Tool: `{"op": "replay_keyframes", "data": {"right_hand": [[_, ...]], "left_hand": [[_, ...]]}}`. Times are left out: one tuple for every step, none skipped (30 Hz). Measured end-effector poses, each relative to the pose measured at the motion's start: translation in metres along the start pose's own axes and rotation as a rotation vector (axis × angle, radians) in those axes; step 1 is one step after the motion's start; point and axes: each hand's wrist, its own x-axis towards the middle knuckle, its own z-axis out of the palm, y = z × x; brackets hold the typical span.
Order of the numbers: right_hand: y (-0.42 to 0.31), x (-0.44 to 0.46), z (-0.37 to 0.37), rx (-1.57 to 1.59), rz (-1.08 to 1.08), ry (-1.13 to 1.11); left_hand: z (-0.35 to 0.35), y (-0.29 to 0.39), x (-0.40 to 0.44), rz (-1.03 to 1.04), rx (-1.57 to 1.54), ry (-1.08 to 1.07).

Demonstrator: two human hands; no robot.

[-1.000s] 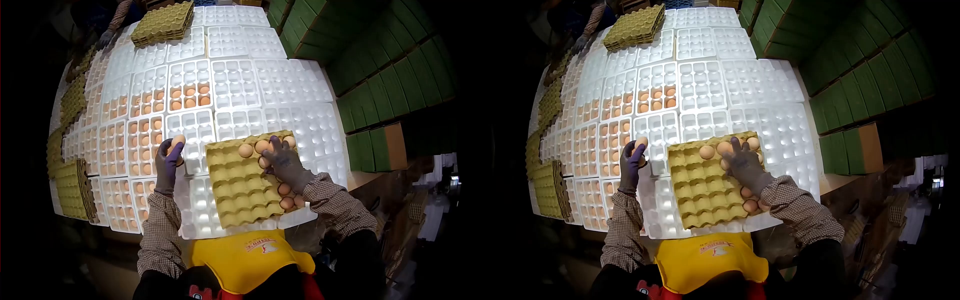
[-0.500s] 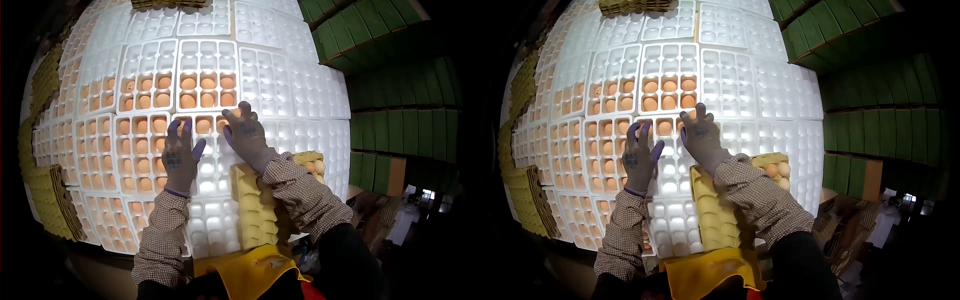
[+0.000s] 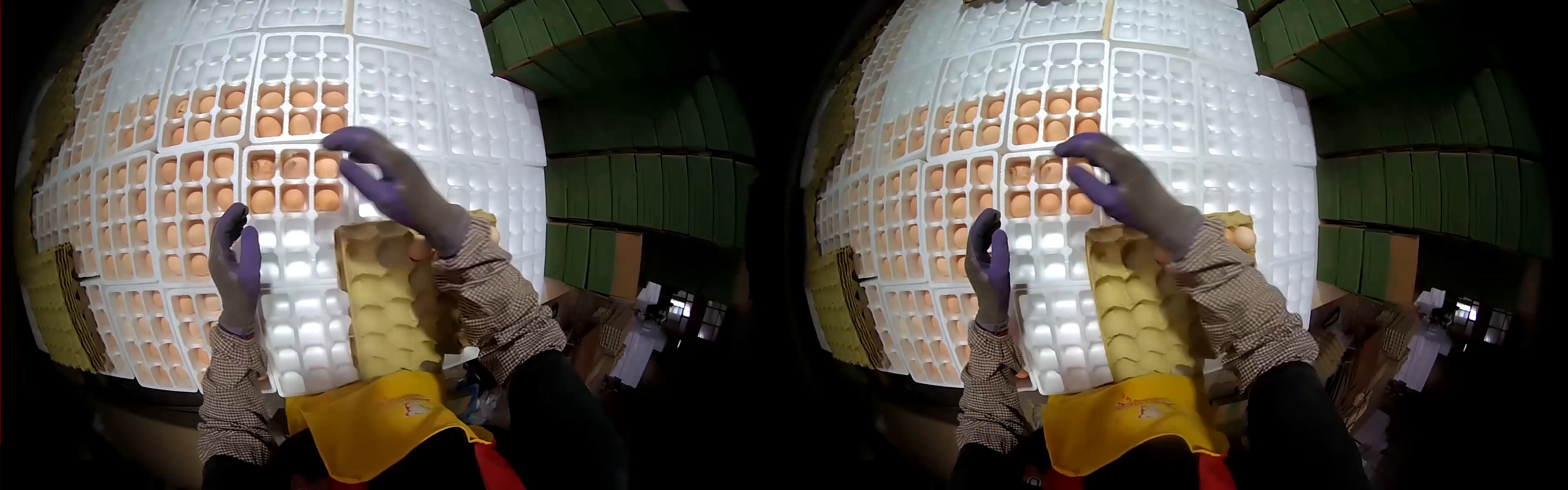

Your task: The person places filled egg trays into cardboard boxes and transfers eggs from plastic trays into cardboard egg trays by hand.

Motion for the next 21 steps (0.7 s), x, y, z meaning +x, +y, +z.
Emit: {"op": "replay_keyframes", "data": {"right_hand": [[-0.018, -0.021, -0.046, 0.063, 0.282, 0.123], [-0.027, -0.049, -0.086, 0.055, 0.435, 0.178], [-0.036, -0.079, -0.11, -0.208, 0.524, 0.038], [-0.032, -0.106, -0.11, -0.437, 0.307, -0.073], [-0.021, -0.134, -0.103, -0.655, 0.099, -0.185], [-0.005, -0.159, -0.091, -0.77, 0.039, -0.193], [0.012, -0.177, -0.079, -0.883, -0.023, -0.189], [0.026, -0.183, -0.083, -0.856, -0.071, -0.157], [0.026, -0.19, -0.085, -0.729, -0.057, -0.058], [0.024, -0.196, -0.089, -0.601, -0.048, 0.033], [0.022, -0.202, -0.095, -0.474, -0.04, 0.113], [0.004, -0.207, -0.099, -0.084, 0.168, 0.329], [-0.018, -0.221, -0.103, 0.32, 0.384, 0.535], [-0.026, -0.242, -0.118, 0.656, 0.371, 0.581], [-0.031, -0.27, -0.136, 0.988, 0.342, 0.627], [-0.021, -0.302, -0.142, 0.961, 0.327, 0.721], [-0.009, -0.343, -0.156, 0.702, 0.313, 0.467], [-0.028, -0.367, -0.163, 0.646, 0.491, 0.248], [-0.044, -0.373, -0.149, -0.092, 0.486, 0.111], [-0.05, -0.39, -0.129, -0.565, 0.217, 0.038], [-0.044, -0.409, -0.116, -0.731, 0.145, -0.064]], "left_hand": [[0.003, -0.006, -0.006, -0.019, -0.002, 0.04], [0.013, 0.005, -0.014, -0.056, -0.012, 0.042], [0.027, 0.02, -0.023, -0.09, -0.02, 0.054], [0.048, 0.043, -0.035, 0.0, 0.042, -0.06], [0.079, 0.059, -0.05, 0.199, 0.108, -0.164], [0.106, 0.089, -0.06, 0.345, 0.29, -0.361], [0.136, 0.094, -0.073, 0.568, 0.579, -0.39], [0.161, 0.089, -0.086, 0.599, 0.7, -0.411], [0.183, 0.059, -0.089, 0.656, 0.81, -0.387], [0.183, 0.061, -0.09, 0.62, 0.76, -0.403], [0.182, 0.064, -0.09, 0.578, 0.704, -0.419], [0.177, 0.073, -0.094, 0.585, 0.634, -0.391], [0.174, 0.077, -0.1, 0.491, 0.464, -0.341], [0.172, 0.083, -0.106, 0.351, 0.213, -0.289], [0.17, 0.096, -0.113, 0.202, -0.035, -0.237], [0.164, 0.108, -0.123, 0.007, -0.229, -0.337], [0.16, 0.117, -0.132, -0.183, -0.423, -0.424], [0.169, 0.116, -0.149, -0.025, -0.104, -0.535], [0.18, 0.12, -0.18, 0.145, 0.198, -0.647], [0.192, 0.131, -0.213, 0.266, 0.469, -0.792], [0.202, 0.115, -0.245, 0.642, 0.682, -0.796]]}}
